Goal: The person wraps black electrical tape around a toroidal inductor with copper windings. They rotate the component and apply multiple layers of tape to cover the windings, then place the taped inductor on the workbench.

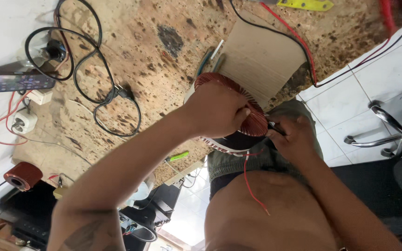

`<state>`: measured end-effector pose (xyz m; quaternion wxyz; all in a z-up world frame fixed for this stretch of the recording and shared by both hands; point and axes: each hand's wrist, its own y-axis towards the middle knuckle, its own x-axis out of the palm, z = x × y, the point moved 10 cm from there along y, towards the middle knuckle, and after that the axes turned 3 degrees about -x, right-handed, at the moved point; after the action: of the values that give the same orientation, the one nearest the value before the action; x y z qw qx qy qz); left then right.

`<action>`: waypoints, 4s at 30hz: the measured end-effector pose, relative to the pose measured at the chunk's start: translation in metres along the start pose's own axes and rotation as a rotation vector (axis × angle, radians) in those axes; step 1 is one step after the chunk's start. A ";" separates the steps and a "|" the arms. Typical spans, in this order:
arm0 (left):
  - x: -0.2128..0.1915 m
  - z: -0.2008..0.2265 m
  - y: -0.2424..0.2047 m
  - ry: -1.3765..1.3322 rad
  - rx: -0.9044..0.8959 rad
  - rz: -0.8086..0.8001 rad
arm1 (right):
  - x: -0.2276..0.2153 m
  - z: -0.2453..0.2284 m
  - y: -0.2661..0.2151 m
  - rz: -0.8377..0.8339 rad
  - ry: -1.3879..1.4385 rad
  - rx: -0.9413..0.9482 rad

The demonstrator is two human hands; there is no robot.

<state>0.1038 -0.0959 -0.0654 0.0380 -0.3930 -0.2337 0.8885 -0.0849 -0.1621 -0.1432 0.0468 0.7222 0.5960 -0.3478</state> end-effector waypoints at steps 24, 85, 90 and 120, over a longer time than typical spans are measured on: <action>0.088 -0.005 0.048 0.088 -0.334 -0.610 | 0.012 0.014 -0.001 0.007 0.137 -0.015; 0.125 -0.022 -0.105 -2.416 -1.033 1.068 | -0.058 -0.067 -0.061 0.010 0.207 -0.107; 0.106 -0.033 -0.111 -2.344 -1.010 0.989 | -0.074 -0.107 -0.051 0.126 0.313 -0.295; 0.112 -0.048 -0.083 -2.618 -0.637 1.067 | -0.066 -0.063 -0.058 -0.075 0.076 -0.065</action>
<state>0.0517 0.0241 -0.1329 -0.6154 0.6553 -0.1128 0.4233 -0.1113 -0.1698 -0.0389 0.0345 0.7102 0.6350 -0.3022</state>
